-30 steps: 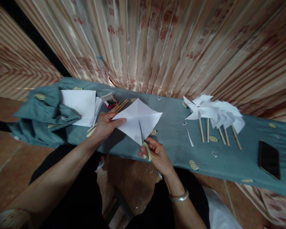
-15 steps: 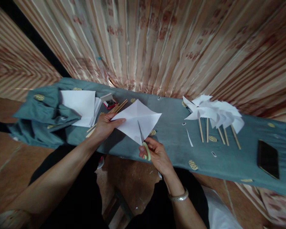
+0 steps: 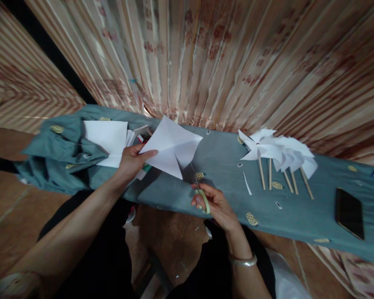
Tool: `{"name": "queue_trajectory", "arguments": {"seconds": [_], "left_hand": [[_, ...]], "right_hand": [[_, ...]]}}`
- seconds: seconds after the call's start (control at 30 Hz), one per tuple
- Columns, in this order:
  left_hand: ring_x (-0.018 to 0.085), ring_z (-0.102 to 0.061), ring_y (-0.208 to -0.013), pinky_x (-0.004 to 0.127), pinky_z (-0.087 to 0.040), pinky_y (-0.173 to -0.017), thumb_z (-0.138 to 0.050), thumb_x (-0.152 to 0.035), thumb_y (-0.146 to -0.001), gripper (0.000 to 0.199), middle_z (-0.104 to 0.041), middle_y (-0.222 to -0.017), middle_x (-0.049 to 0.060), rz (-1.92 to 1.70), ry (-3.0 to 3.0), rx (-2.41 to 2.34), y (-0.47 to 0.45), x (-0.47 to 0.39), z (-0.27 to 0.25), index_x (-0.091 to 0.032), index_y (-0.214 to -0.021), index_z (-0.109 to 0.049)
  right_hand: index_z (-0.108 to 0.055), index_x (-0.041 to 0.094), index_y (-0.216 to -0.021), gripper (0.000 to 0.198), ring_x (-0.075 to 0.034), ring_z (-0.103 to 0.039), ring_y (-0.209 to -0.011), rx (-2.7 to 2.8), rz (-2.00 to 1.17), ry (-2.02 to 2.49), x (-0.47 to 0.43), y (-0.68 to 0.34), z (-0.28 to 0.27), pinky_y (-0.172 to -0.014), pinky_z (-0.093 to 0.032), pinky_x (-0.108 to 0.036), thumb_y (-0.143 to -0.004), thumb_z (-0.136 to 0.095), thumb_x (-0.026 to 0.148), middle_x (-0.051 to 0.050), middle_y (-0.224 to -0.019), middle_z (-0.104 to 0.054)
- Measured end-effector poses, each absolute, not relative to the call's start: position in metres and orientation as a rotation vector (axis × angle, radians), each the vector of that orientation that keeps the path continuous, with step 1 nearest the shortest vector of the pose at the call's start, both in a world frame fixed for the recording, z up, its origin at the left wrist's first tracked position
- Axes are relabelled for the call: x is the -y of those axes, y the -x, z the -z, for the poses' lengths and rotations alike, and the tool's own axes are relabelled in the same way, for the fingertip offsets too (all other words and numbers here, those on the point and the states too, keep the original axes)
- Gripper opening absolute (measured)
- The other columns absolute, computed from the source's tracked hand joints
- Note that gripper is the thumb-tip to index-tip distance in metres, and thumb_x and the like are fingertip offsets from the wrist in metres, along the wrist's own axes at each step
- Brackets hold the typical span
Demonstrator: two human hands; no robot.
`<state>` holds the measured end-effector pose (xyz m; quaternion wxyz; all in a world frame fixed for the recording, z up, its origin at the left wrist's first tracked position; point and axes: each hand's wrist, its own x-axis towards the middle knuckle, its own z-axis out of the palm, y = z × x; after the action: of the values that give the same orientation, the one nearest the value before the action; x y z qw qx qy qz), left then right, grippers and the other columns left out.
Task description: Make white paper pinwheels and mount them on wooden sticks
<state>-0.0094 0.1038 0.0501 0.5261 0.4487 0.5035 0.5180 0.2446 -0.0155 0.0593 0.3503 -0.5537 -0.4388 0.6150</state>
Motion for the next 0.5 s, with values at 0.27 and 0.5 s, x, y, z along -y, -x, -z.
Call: {"name": "queue_trajectory", "arguments": {"seconds": [0.27,0.5], "left_hand": [[0.017,-0.061,-0.059,0.028,-0.048,-0.059,-0.084,-0.037,-0.053,0.035,-0.07,-0.066,0.001,-0.97,-1.155,-1.184,0.014,-0.097,-0.043,-0.015,-0.08,-0.078],[0.015,-0.057,-0.057,0.024,-0.04,-0.052,-0.078,-0.034,-0.057,0.02,-0.063,-0.059,-0.001,-0.725,-1.476,-1.153,0.004,-0.09,-0.045,-0.016,-0.068,-0.075]], "right_hand": [[-0.069,0.022,-0.099,0.055,-0.018,-0.065,-0.069,0.966,-0.958,1.532,0.01,-0.276,-0.053,-0.065,-0.051,-0.03,-0.056,-0.087,0.05,-0.002,-0.076,-0.073],[-0.065,0.022,-0.117,0.056,-0.019,-0.065,-0.075,1.364,-0.711,1.699,0.006,-0.26,-0.048,-0.077,-0.051,-0.036,-0.067,-0.08,0.043,-0.004,-0.091,-0.076]]}}
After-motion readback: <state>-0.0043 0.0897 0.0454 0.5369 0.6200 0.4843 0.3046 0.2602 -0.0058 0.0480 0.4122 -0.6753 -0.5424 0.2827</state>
